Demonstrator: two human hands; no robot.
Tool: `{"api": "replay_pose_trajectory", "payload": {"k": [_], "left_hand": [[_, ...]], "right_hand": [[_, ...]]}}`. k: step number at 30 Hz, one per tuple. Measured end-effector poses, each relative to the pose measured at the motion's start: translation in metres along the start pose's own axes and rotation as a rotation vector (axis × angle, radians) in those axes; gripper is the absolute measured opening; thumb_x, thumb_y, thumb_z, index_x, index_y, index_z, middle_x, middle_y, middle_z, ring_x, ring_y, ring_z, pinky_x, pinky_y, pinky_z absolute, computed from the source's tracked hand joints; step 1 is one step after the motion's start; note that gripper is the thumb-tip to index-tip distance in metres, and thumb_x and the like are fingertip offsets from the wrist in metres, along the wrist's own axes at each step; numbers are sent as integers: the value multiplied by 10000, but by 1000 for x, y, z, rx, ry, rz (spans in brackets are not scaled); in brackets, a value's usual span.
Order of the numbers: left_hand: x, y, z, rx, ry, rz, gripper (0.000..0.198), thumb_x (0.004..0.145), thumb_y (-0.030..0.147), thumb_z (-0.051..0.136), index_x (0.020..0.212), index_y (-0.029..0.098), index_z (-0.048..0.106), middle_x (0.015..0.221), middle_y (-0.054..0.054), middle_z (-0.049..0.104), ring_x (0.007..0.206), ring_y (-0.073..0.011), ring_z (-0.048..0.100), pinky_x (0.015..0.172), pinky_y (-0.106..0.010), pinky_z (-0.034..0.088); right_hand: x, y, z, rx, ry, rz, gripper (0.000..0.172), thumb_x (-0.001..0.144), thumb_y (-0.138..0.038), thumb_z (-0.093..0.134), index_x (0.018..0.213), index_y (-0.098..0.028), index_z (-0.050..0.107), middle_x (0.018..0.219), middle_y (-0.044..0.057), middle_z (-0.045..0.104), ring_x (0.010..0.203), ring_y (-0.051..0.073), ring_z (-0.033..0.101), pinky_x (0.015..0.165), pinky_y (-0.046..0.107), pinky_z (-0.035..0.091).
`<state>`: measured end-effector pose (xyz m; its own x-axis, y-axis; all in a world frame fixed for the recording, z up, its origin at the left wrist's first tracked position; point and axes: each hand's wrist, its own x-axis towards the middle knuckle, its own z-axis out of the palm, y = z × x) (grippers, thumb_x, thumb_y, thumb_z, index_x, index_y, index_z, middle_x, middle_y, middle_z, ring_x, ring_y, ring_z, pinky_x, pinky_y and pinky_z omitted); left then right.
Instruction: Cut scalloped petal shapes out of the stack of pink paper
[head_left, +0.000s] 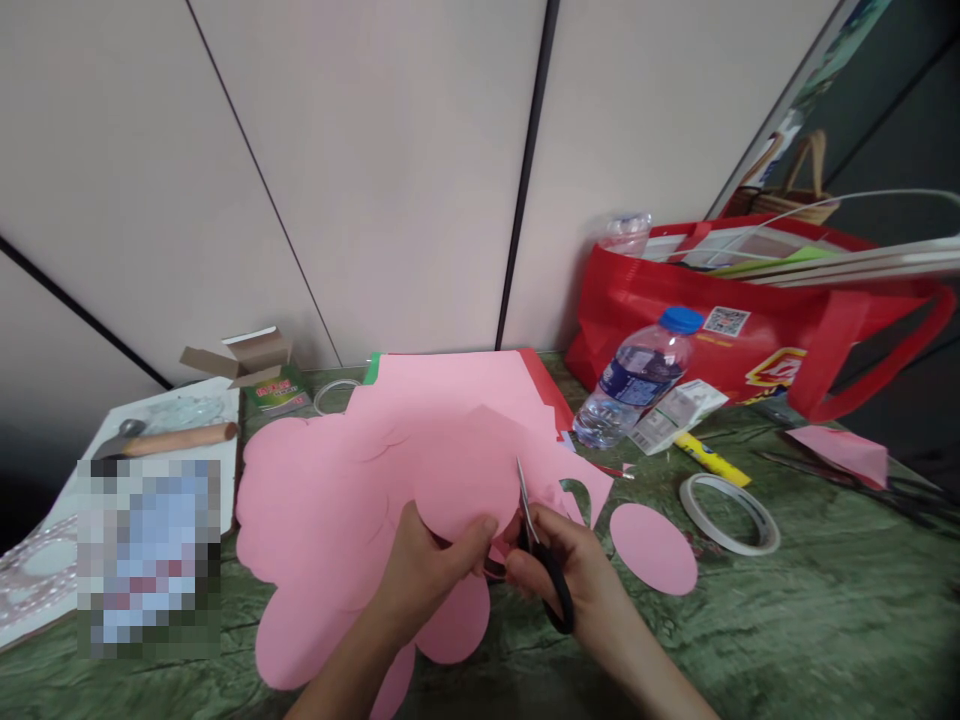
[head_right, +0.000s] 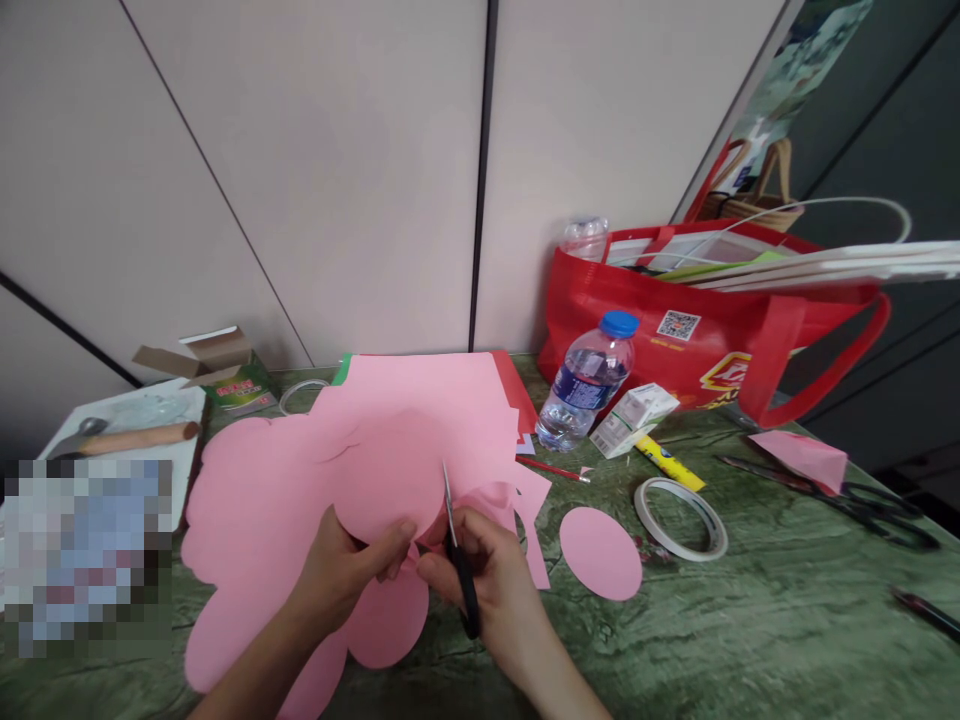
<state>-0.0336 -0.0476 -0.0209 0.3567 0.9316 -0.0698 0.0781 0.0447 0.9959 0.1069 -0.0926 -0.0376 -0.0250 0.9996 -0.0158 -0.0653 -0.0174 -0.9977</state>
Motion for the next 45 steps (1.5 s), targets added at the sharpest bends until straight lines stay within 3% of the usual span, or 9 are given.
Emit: {"api": "replay_pose_trajectory", "payload": {"k": [18,32,45], "left_hand": [[1,5,0,-20,30,7,354,718,258,578,392,172,466,354,53,420,357,-68,394,396,-197,327],[0,2,0,17,-43,-6,294,723,282,583,462,159,524,394,34,470,388,-80,428,409,-206,338],[-2,0,-1,25,-74,-1,290,735,272,584,474,158,529,404,31,475,397,-83,433,415,-208,344]], "right_hand": [[-1,6,0,3,30,34,293,688,-428,666,618,-206,487,458,-61,447,365,94,392,346,214,323],[1,5,-1,21,90,-30,394,626,-435,736,577,-189,432,538,-69,367,499,91,296,461,227,244],[1,2,-2,11,69,-56,344,639,-388,731,584,-183,459,541,-68,341,508,98,291,467,238,221]]}}
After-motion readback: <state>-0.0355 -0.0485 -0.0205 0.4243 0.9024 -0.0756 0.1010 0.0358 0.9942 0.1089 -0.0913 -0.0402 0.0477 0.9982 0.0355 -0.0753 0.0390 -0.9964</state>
